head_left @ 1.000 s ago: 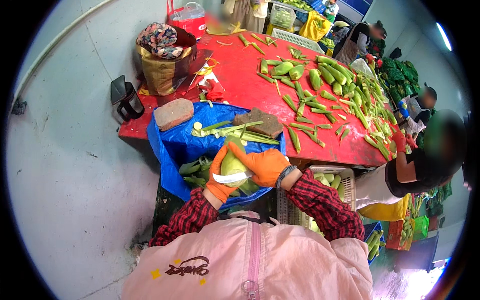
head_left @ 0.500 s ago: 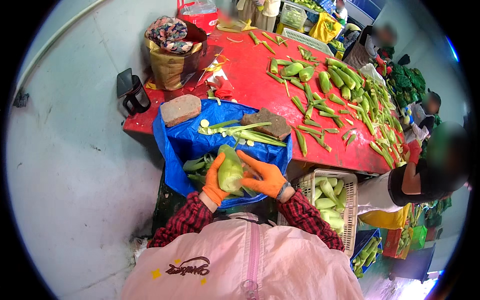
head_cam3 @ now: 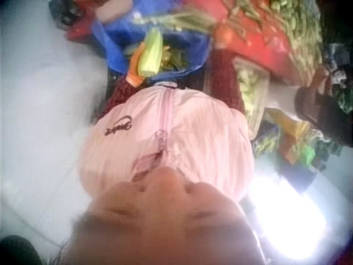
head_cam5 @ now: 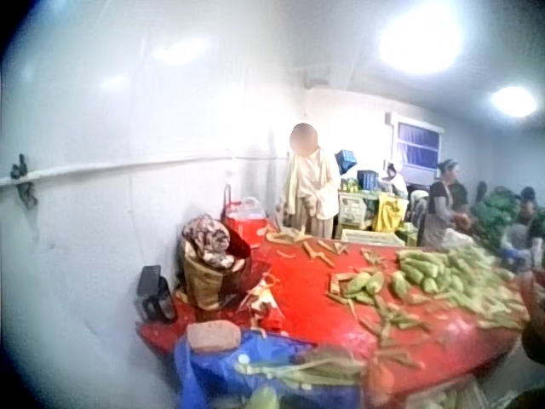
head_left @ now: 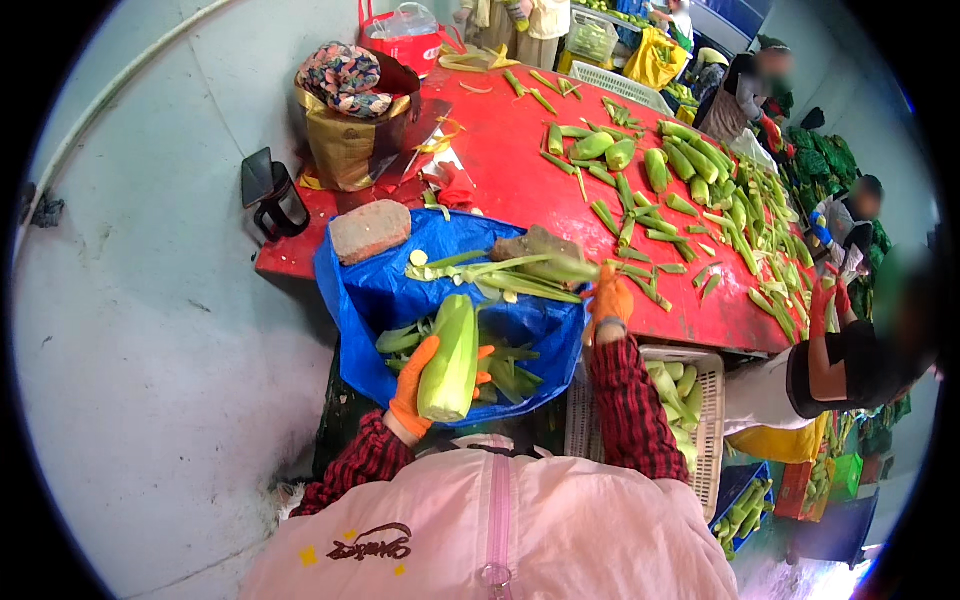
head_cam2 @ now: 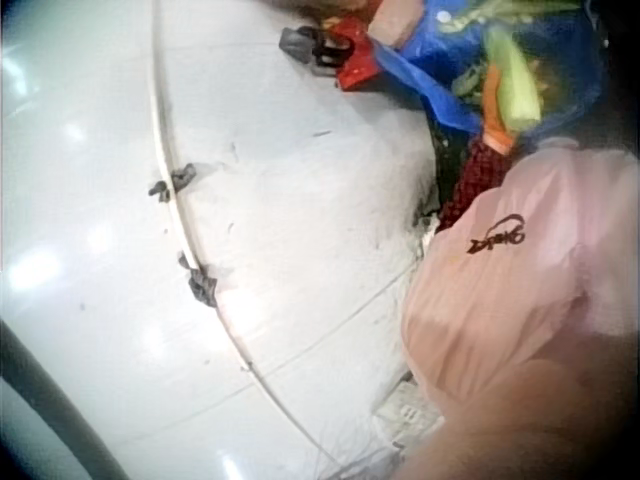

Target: The person stands at a red table and peels green vegetables using a knife. They remove the outer layers and place the peeled vegetables into a blue bag or basket. Other people are working in the background.

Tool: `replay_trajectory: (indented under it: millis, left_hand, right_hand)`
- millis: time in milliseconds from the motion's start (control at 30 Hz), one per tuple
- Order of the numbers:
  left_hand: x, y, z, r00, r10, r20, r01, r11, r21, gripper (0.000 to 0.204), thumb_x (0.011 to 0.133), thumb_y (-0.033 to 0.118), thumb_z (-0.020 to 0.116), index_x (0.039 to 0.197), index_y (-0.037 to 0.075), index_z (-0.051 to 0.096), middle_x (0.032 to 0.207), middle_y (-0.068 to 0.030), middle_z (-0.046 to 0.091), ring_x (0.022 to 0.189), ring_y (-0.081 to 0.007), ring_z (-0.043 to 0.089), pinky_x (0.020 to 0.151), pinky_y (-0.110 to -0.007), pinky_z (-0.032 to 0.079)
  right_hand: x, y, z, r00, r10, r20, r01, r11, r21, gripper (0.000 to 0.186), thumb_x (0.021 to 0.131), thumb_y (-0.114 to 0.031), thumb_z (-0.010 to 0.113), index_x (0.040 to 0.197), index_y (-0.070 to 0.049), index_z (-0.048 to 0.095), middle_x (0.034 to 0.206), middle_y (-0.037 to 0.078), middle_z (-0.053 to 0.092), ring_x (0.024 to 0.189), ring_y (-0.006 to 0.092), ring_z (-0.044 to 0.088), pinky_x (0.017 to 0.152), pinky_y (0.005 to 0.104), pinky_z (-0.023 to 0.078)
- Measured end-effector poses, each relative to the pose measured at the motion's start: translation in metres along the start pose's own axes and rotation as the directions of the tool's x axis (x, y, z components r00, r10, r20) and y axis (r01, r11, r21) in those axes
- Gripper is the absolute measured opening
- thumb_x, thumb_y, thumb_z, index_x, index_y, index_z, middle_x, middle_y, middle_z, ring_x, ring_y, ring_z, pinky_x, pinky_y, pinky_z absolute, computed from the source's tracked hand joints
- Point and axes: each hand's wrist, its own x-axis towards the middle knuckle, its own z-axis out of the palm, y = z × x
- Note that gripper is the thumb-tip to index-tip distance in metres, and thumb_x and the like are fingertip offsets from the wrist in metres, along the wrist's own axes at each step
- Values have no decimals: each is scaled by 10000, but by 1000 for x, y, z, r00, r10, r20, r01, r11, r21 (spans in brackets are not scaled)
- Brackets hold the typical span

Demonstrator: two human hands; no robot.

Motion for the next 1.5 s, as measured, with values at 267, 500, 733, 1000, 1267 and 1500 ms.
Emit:
replay_trajectory:
  millis: [267,500,733,1000,1267,1500]
  left_hand:
    - [31,3,-30,923,271,-274,-39,772,634,617,902,513,588,1325,77,481,1158,-74,606,991,-198,613,829,-331,526]
    - [37,-18,-18,821,489,-294,-27,548,836,570,861,383,706,1273,50,496,1115,-53,609,948,-150,589,825,-290,488]
    - [31,-13,1,861,410,-299,1,588,809,559,862,369,707,1266,43,500,1121,-59,611,959,-145,589,823,-285,489]
    - [35,-13,-9,863,421,-280,62,461,885,591,845,403,712,1258,34,506,1120,-68,614,973,-144,583,831,-295,485]
    - [35,-5,-9,900,377,-221,-5,515,857,581,848,409,714,1232,18,522,1101,-69,615,947,-142,586,815,-291,484]
    - [29,3,-31,944,167,-284,10,846,533,542,887,503,620,1208,67,583,1052,-36,636,904,-129,610,799,-273,496]
  right_hand:
    - [-154,-35,51,557,269,785,8,944,-329,421,785,-401,696,932,-7,679,718,75,639,538,138,565,463,282,411]
    - [-154,-38,44,550,279,788,61,927,-371,348,755,-291,684,884,32,660,658,78,607,522,142,565,478,289,442]
    - [-157,-34,37,519,338,785,-19,923,-385,340,772,-270,648,881,52,631,617,88,587,393,162,505,341,304,375]
    - [-164,-26,35,580,284,764,16,933,-359,322,787,-259,576,920,30,626,639,124,601,335,183,477,297,315,373]
    - [-165,-8,44,694,152,704,89,952,-294,295,781,-210,584,939,25,669,712,112,649,568,181,612,512,313,487]
    - [-154,9,41,742,158,651,-157,986,-60,206,758,-83,553,909,2,665,680,66,623,486,145,528,466,275,432]
